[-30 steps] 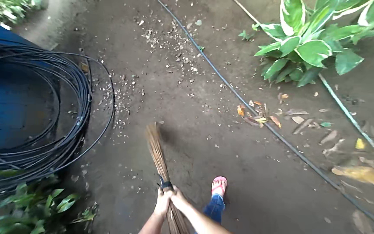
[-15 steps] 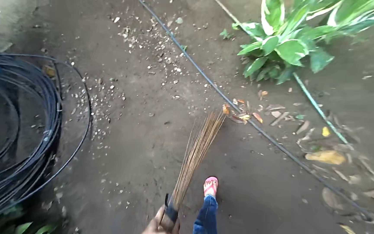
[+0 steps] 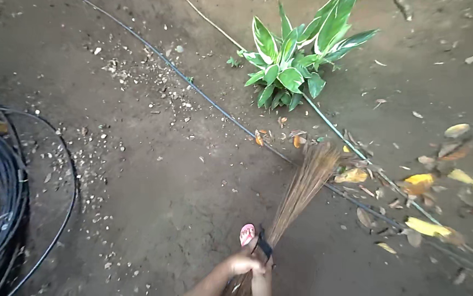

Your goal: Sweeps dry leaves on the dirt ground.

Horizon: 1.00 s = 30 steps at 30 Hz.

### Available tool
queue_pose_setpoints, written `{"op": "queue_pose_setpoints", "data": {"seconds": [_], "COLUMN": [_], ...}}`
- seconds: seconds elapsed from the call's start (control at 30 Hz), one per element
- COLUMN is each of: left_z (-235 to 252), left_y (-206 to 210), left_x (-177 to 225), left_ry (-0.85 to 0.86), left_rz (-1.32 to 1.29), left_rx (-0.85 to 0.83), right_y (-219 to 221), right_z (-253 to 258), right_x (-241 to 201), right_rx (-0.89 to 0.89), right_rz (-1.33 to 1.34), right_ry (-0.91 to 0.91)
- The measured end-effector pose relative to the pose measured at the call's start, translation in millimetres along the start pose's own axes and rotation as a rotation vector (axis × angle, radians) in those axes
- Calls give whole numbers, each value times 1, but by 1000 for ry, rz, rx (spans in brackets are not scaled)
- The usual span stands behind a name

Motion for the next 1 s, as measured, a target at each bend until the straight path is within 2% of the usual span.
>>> {"op": "queue_pose_setpoints", "data": {"seconds": [0.1,0.2,0.27,0.33,0.37,0.4,0.5,0.57,0.63,0.7,0.77,0.83,0.9,0.93,1.0], "left_z": [-70,-114,-112,-87,-70,-53,-16,-25,-58,-79,-76,-41,13,39,85], "left_y": [-7,-42,-76,-109,-122,-130,-126,-111,-93,-83,-80,-83,-77,-68,-34], "left_x": [-28,-57,-64,-59,-52,-43,-14,11,31,51,69,92,119,132,155], "left_ry": [21,-23,-52,-72,-100,-142,-207,-139,-52,-19,-43,-59,-80,-121,-227], "left_rz": [-145,-257,-365,-462,-472,-445,-199,-90,-36,9,1,-36,-37,-1,152], "left_rx": [106,482,705,815,817,781,464,312,227,248,369,494,527,499,317], "right_y": [23,63,93,123,132,134,114,109,110,110,106,97,75,59,22], "right_z": [-46,-65,-38,5,26,43,48,28,-6,-22,-6,43,100,121,144], "right_x": [28,28,34,37,34,29,11,4,-4,-25,-47,-75,-96,-105,-118], "right_rx": [-272,-503,-628,-764,-786,-735,-357,-250,-250,-271,-330,-371,-361,-302,-99], "right_rz": [-7,-89,-287,-525,-603,-595,-242,-48,108,200,188,22,-125,-107,52], "right_ry": [1,66,70,94,102,99,24,83,206,223,149,19,-17,-2,26]}}
Point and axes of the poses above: each hand's wrist, its own z-axis towards the middle knuckle, its own y-axis out of the palm, x = y × z, the point moved 10 cm from there along z, towards the middle knuckle, and after that the axes turned 6 degrees about -y, right-handed, at the moved point
